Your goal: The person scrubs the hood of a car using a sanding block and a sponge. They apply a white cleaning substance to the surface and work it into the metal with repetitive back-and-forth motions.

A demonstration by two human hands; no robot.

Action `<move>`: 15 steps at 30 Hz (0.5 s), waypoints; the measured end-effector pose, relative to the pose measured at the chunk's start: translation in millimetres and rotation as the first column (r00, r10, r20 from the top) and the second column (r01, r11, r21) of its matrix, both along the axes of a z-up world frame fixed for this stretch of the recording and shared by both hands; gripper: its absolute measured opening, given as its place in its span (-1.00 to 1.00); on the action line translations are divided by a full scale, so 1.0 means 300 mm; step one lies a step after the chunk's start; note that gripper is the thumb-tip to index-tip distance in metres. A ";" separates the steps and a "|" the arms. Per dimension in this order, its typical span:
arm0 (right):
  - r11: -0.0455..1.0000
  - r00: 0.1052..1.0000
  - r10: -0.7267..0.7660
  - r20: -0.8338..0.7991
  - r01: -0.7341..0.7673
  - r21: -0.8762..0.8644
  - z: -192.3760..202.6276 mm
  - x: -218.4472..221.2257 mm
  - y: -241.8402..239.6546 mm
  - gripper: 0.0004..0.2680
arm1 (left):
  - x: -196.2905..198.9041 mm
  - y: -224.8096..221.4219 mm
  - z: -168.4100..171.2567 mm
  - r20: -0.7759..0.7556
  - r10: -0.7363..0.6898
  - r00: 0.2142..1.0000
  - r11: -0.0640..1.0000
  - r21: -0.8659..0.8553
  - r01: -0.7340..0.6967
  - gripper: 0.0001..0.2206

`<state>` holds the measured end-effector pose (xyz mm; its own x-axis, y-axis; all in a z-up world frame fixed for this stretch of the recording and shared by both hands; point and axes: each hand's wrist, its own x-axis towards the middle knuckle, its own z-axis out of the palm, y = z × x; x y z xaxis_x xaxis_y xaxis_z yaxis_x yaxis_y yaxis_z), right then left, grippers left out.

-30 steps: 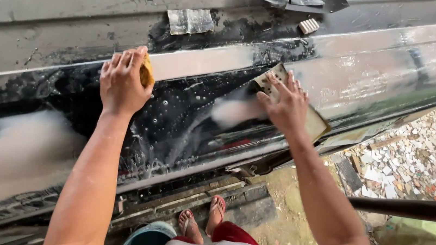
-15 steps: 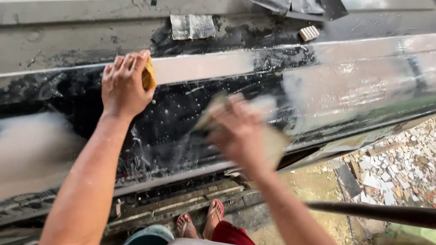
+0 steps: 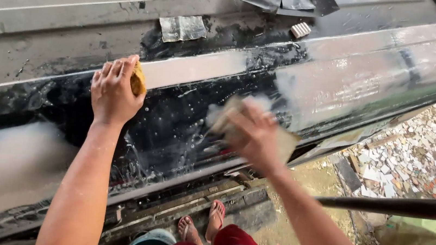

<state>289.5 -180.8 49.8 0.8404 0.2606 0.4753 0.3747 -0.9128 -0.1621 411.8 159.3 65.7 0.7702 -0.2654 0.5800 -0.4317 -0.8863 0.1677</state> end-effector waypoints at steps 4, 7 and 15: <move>0.991 0.974 -0.136 0.179 0.133 0.024 -0.006 0.123 -0.177 -0.60 | -0.023 -0.010 0.003 0.005 0.033 0.999 0.999 -0.030 -0.033 -0.34; 0.998 0.986 -0.059 0.155 0.055 0.030 -0.045 -0.042 0.048 -0.56 | 0.008 -0.005 0.003 0.015 0.032 0.999 0.999 -0.024 -0.032 -0.33; 0.898 0.902 -0.424 -0.081 0.431 0.090 -0.042 0.061 -0.204 -0.55 | -0.023 0.000 -0.005 0.024 0.017 1.000 0.999 -0.042 -0.016 -0.31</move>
